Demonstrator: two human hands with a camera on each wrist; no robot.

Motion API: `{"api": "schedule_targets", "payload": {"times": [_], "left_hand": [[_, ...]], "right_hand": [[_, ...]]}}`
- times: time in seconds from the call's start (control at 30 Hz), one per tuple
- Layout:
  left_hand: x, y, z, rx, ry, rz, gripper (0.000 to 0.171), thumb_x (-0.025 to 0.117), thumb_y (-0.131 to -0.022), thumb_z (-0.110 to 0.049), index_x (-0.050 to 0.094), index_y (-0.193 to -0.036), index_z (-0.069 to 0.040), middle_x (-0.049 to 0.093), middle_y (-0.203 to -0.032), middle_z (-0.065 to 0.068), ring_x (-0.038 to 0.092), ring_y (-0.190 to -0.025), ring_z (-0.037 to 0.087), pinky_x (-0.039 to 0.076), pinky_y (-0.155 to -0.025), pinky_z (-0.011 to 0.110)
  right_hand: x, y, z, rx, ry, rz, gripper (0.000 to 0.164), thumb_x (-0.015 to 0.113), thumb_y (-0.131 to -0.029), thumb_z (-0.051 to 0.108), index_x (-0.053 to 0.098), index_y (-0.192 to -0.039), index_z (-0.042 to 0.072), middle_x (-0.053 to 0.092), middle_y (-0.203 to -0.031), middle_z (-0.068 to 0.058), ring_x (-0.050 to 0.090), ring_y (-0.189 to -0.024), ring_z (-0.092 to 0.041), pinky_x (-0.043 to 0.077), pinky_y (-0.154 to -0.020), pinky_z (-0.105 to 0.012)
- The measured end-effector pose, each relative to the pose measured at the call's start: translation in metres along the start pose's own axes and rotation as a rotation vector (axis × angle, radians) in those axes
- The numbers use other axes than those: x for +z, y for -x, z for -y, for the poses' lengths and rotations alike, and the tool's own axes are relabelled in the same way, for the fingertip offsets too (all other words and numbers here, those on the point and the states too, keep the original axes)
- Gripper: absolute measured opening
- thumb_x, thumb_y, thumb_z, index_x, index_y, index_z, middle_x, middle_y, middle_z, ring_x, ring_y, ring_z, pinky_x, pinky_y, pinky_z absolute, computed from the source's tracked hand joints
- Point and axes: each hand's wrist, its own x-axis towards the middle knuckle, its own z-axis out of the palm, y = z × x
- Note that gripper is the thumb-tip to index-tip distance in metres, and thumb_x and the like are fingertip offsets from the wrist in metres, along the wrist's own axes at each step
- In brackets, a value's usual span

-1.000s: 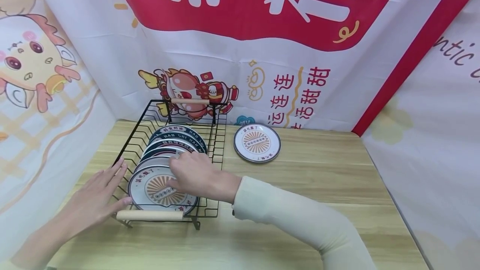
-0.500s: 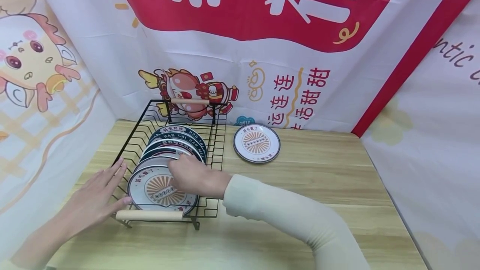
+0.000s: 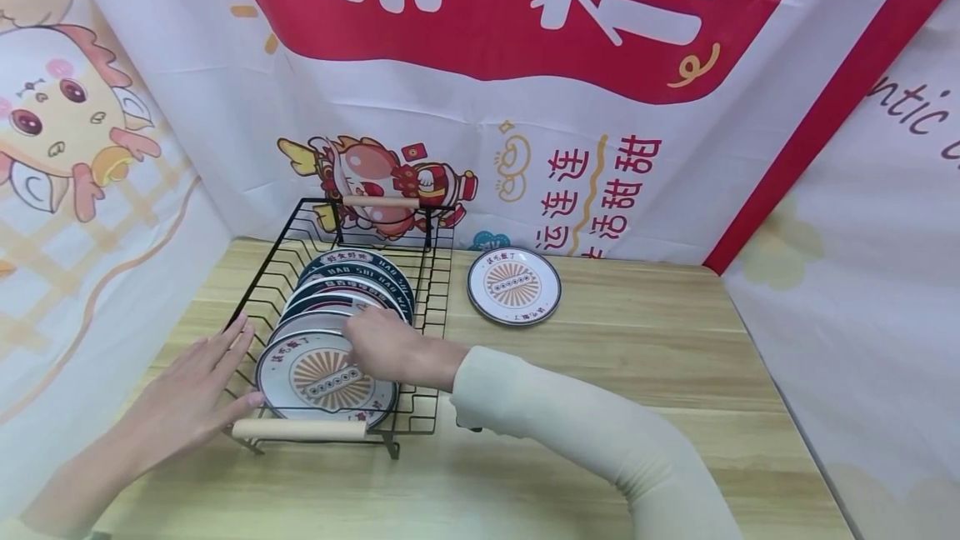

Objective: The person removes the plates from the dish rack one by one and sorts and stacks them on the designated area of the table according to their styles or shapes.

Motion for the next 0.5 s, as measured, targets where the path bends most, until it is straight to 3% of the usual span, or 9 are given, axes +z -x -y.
{"api": "schedule_targets", "payload": {"times": [0.23,0.5], "left_hand": [[0.001,0.001,0.001,0.004,0.007,-0.017,0.101,0.061,-0.102,-0.058,0.014,-0.168,0.002,0.009,-0.176,0.022,0.024,-0.157,0.047,-0.016,-0.127,0.028],[0.002,0.0,0.001,0.007,0.009,-0.019,0.102,0.062,-0.102,-0.059,0.012,-0.169,0.0,0.011,-0.176,0.023,0.022,-0.159,0.045,-0.015,-0.128,0.028]], "right_hand": [[0.003,0.004,0.001,-0.012,0.028,-0.032,0.014,0.071,-0.103,0.02,0.074,-0.105,0.006,0.067,-0.081,0.002,0.061,-0.064,-0.004,0.051,-0.054,-0.013],[-0.001,0.017,0.002,-0.023,-0.019,-0.097,0.015,0.067,-0.105,0.016,0.075,-0.099,0.004,0.072,-0.079,-0.002,0.061,-0.058,-0.003,0.05,-0.049,-0.011]]}}
